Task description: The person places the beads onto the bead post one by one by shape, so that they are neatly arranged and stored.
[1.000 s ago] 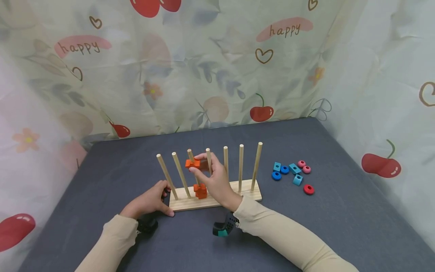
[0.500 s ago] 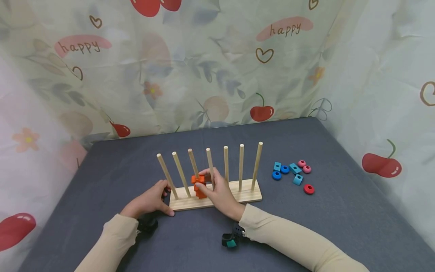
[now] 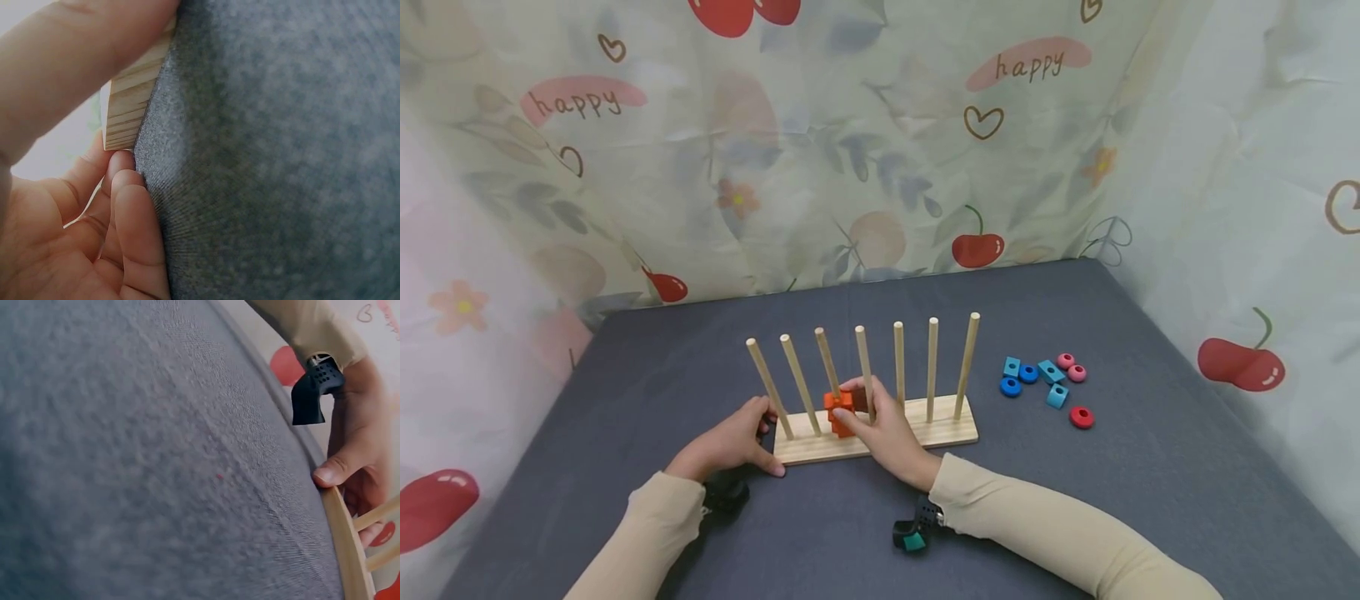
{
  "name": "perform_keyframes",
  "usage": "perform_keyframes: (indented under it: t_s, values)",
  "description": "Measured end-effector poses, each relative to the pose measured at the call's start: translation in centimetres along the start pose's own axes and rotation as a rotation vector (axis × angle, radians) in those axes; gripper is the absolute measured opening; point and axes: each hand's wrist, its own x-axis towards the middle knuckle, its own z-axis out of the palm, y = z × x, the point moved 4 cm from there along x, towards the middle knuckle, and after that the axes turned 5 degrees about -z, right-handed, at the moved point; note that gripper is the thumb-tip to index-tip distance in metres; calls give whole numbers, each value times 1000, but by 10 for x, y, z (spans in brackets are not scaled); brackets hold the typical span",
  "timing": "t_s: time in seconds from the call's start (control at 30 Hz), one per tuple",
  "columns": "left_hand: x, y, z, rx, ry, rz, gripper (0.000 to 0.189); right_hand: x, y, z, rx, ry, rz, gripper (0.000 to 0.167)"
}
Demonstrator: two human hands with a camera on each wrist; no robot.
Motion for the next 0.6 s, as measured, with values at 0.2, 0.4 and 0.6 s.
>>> perform_keyframes:
  t_s: [0.2,0.4,0.6]
  values:
    - [2,-2,1,-2,3,7,73,-4,6,2,36,-11,94,37]
    - [3,-5,0,-6,4,6,73,-5,8,2,58,-24,130,37]
    - [4,-6,1,-5,6,11,73,-7,9,1,27,-32,121,39]
